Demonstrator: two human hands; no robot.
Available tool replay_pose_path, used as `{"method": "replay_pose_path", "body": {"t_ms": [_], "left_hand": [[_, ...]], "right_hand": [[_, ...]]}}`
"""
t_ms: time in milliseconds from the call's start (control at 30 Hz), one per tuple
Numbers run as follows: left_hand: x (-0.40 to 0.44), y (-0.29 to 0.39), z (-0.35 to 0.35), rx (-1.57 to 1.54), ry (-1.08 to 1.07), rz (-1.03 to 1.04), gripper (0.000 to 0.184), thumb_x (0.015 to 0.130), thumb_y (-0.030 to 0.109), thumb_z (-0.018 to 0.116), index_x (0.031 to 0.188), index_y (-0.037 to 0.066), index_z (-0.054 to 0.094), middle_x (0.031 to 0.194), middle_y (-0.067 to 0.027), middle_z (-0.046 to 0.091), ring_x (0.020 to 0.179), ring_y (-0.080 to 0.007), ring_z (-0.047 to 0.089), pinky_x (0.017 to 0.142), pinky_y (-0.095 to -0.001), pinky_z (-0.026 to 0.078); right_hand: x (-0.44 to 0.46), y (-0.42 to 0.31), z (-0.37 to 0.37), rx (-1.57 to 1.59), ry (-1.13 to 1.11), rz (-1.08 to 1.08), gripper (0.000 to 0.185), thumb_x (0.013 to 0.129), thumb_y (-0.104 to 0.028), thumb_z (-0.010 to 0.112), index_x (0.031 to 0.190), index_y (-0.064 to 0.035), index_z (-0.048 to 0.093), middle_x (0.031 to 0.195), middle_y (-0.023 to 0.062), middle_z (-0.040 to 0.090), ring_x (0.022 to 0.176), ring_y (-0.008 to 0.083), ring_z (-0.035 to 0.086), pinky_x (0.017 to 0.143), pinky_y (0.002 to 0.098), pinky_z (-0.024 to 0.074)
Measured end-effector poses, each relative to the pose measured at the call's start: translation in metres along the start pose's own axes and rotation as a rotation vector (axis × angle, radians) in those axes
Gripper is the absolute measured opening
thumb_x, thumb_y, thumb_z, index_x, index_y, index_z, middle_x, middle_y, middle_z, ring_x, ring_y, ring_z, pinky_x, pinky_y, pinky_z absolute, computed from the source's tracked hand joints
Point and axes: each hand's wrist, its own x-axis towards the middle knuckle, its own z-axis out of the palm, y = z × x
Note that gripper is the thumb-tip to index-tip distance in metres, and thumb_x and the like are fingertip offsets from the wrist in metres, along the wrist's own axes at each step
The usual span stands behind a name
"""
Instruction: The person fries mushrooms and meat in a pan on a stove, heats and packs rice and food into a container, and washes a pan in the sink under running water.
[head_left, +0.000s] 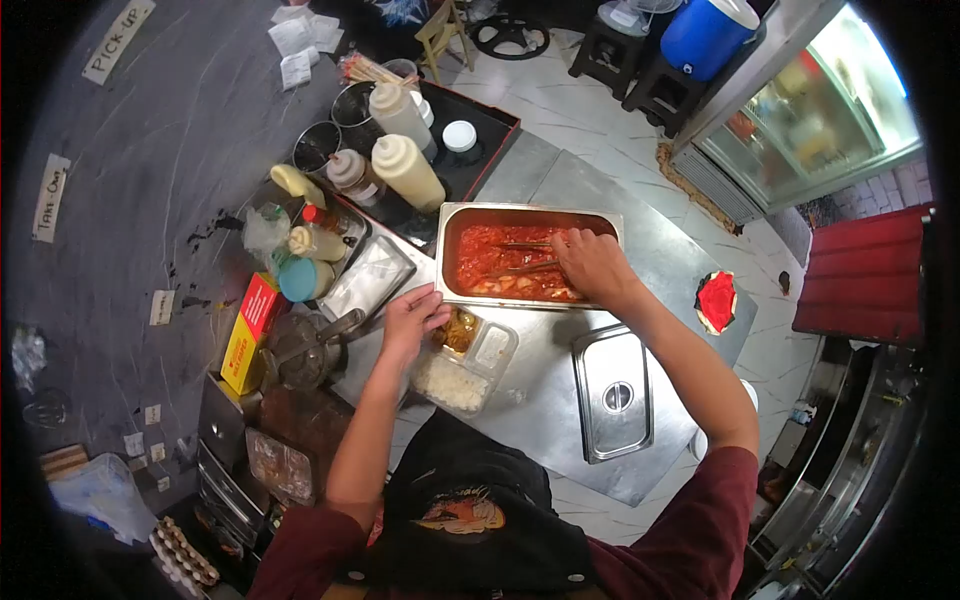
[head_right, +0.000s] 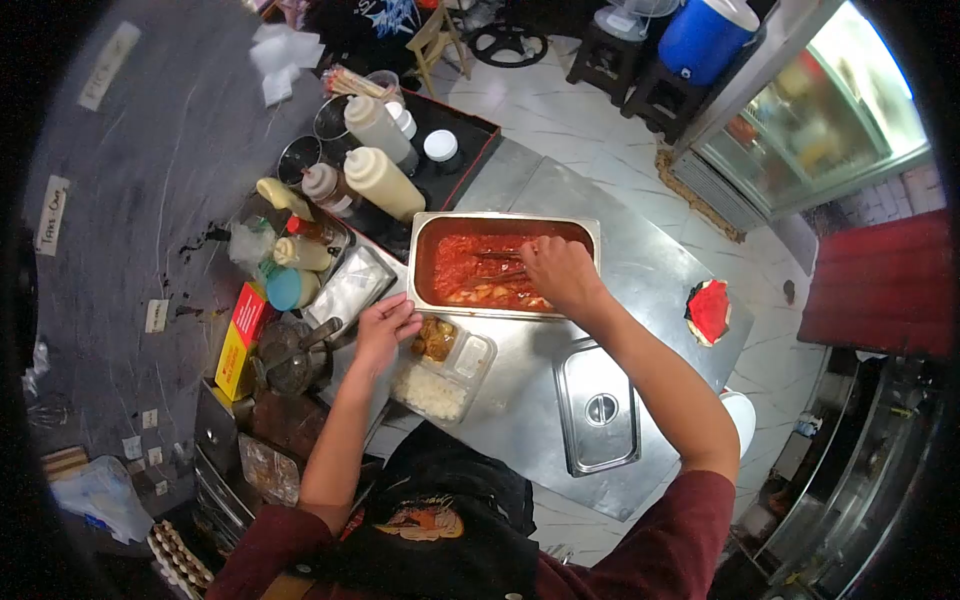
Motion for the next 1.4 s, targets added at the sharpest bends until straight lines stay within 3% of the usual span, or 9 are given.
{"method": "replay_pose_path", "body": {"t_ms": [300,533,667,800,1033,1100,1233,1267,1400], "left_hand": [[0.004,-0.003,-0.009,-0.126,-0.094,-0.004,0.039,0.093,0.008,0.065,0.126,-0.011,0.054,0.107,-0.0153,0.065,0.092,-0.0221,0.068,0.081,-0.0315,0.06],[-0.055,-0.02,-0.039,-0.14,-0.186,-0.089,0.039,0.101,0.032,0.055,0.118,-0.003,0.063,0.098,-0.0113,0.067,0.084,-0.0195,0.068,0.075,-0.0315,0.058],[-0.092,-0.055,-0.087,-0.017,-0.18,-0.185,0.046,0.099,0.046,0.053,0.104,0.003,0.07,0.084,-0.0082,0.067,0.077,-0.016,0.067,0.07,-0.0306,0.057],[-0.134,-0.089,-0.146,-0.113,-0.34,-0.242,0.037,0.101,0.035,0.05,0.12,0.01,0.068,0.104,-0.009,0.067,0.087,-0.0164,0.065,0.076,-0.0284,0.055],[-0.242,-0.207,-0.216,-0.09,0.042,-0.035,0.05,0.092,0.036,0.063,0.134,0.011,0.059,0.116,-0.0099,0.067,0.101,-0.0196,0.062,0.084,-0.0328,0.052],[-0.295,-0.259,-0.222,-0.097,0.237,0.091,0.056,0.085,0.044,0.071,0.129,0.009,0.064,0.086,0.0013,0.061,0.075,-0.0118,0.054,0.064,-0.0267,0.047],[-0.401,-0.409,-0.189,0.171,0.752,-0.36,0.081,0.077,0.058,0.074,0.139,0.009,0.055,0.137,-0.0152,0.054,0.121,-0.0251,0.055,0.095,-0.0403,0.046],[-0.442,-0.418,-0.175,-0.005,0.57,-0.592,0.107,0.081,0.063,0.067,0.155,0.004,0.018,0.154,-0.025,0.03,0.14,-0.0304,0.035,0.113,-0.0417,0.033],[-0.537,-0.514,-0.076,-0.178,0.684,-0.809,0.09,0.084,0.056,0.066,0.149,0.008,0.027,0.145,-0.0207,0.038,0.131,-0.0287,0.042,0.105,-0.0423,0.038]], "right_hand": [[0.016,-0.032,0.001,0.105,-0.086,-0.001,0.013,0.083,-0.018,0.062,0.093,-0.0091,0.062,0.082,0.0094,0.067,0.072,0.0264,0.069,0.058,0.0401,0.0517],[-0.003,-0.054,-0.023,0.07,-0.147,0.186,0.024,0.09,-0.033,0.062,0.095,-0.0099,0.063,0.089,0.0114,0.068,0.075,0.0279,0.069,0.062,0.0435,0.0525],[-0.022,-0.068,-0.043,0.183,-0.039,0.262,0.04,0.09,-0.041,0.062,0.109,-0.0068,0.063,0.094,0.0155,0.066,0.09,0.034,0.065,0.073,0.0469,0.0514],[-0.029,-0.056,-0.036,0.195,-0.153,0.331,0.048,0.093,-0.041,0.06,0.129,-0.01,0.059,0.112,0.0171,0.067,0.097,0.0392,0.065,0.078,0.0485,0.0517],[-0.032,-0.033,0.028,0.111,0.023,0.011,0.054,0.099,-0.046,0.049,0.128,-0.0006,0.058,0.118,0.0222,0.066,0.1,0.04,0.065,0.082,0.0469,0.0519],[-0.018,-0.059,0.022,0.11,0.02,-0.031,0.053,0.099,-0.045,0.051,0.127,-0.0009,0.059,0.116,0.0217,0.066,0.099,0.0395,0.066,0.081,0.0465,0.052],[0.006,-0.1,0.009,0.096,0.045,-0.109,0.05,0.097,-0.043,0.054,0.124,-0.0016,0.061,0.113,0.0207,0.068,0.097,0.0384,0.066,0.079,0.0457,0.0523],[0.009,-0.11,0.006,0.092,0.051,-0.134,0.049,0.097,-0.043,0.055,0.124,-0.0018,0.062,0.112,0.0204,0.068,0.096,0.0382,0.066,0.079,0.0455,0.0523],[0.022,-0.156,-0.011,0.072,0.127,-0.26,0.047,0.096,-0.041,0.058,0.121,-0.0025,0.064,0.109,0.0194,0.069,0.094,0.0372,0.067,0.078,0.0447,0.0525]]}}
